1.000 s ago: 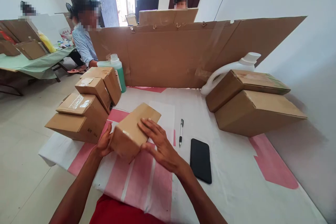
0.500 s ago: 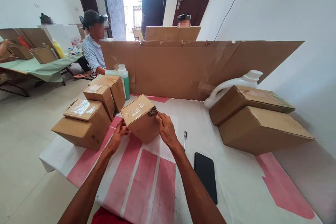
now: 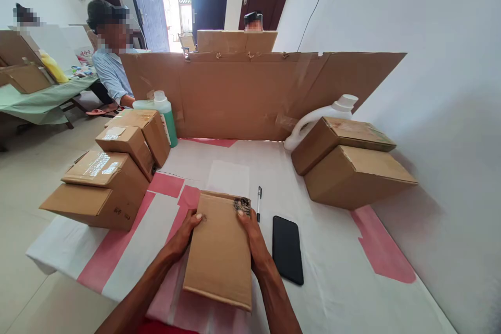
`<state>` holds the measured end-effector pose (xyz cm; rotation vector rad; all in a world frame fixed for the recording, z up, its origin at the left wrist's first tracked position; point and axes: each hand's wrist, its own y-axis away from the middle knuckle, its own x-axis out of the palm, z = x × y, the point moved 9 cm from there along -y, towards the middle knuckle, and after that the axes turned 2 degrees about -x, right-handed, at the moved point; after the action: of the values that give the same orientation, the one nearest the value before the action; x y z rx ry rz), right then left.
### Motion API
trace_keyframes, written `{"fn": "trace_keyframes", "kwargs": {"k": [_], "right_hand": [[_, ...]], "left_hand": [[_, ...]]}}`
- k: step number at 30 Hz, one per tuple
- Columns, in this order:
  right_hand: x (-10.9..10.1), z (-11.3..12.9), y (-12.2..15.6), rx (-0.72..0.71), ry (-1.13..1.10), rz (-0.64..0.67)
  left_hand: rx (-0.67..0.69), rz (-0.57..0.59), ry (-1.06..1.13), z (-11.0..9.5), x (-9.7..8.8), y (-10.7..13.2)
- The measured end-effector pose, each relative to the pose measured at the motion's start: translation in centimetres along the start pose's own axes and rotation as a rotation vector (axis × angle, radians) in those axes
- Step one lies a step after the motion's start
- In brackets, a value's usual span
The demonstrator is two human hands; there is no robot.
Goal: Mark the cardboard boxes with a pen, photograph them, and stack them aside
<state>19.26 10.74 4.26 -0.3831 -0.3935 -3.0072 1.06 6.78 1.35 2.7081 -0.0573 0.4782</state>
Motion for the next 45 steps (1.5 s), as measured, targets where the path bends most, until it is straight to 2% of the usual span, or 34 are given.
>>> {"fn": "trace_keyframes", "kwargs": {"k": [2, 4, 8, 11, 14, 16, 18, 23, 26, 29, 33, 38, 40, 42, 44, 45], "right_hand": [[-0.2, -1.3, 0.3, 0.077, -0.122, 0.005], [-0.6, -1.7, 0.6, 0.079, -0.144, -0.005], [-0.7, -0.9, 1.5, -0.005, -0.075, 0.019], [-0.7, 0.2, 2.5, -0.08, 0.036, 0.007], [-0.4, 0.9, 3.6, -0.127, 0.098, 0.026], [-0.2, 1.0, 4.2, -0.12, 0.092, 0.054], [0.1, 0.8, 4.5, -0.096, 0.074, 0.075], [0.8, -0.5, 5.3, -0.052, 0.072, 0.091], [0.8, -0.9, 5.8, -0.04, 0.099, 0.076], [1.1, -0.4, 6.1, -0.047, 0.045, 0.105], [0.8, 0.0, 5.9, -0.007, 0.03, 0.027], [1.1, -0.5, 6.0, -0.015, 0.013, -0.038], [0.5, -0.4, 5.8, -0.029, 0.069, -0.048], [-0.1, -0.2, 4.8, -0.029, 0.156, 0.022], [-1.6, 0.2, 3.1, -0.028, 0.361, 0.058], [-2.8, 0.5, 2.0, -0.03, 0.495, 0.03]], "left_hand": [[-0.053, 0.003, -0.028, 0.8, 0.2, 0.2], [-0.045, -0.034, -0.104, 0.0, 0.0, 0.2], [0.136, -0.259, -0.367, -5.2, -0.6, 0.3], [0.362, -0.356, -0.649, -9.4, 1.6, 1.3], [0.571, -0.404, -0.887, -11.7, 4.4, 3.1], [0.619, -0.412, -0.975, -11.9, 5.5, 4.0], [0.605, -0.436, -1.042, -11.7, 5.9, 4.5], [0.54, -0.537, -1.215, -12.0, 5.8, 5.2], [0.512, -0.551, -1.261, -12.1, 5.8, 5.3], [0.51, -0.554, -1.278, -12.0, 5.8, 5.4], [0.552, -0.518, -1.367, -11.6, 6.8, 5.2], [0.561, -0.533, -1.483, -11.2, 7.6, 5.1], [0.557, -0.511, -1.486, -11.1, 7.4, 5.0], [0.574, -0.433, -1.464, -10.7, 7.0, 4.6], [0.606, -0.324, -1.435, -10.1, 6.6, 4.3], [0.624, -0.274, -1.424, -9.7, 6.4, 4.2]]}}
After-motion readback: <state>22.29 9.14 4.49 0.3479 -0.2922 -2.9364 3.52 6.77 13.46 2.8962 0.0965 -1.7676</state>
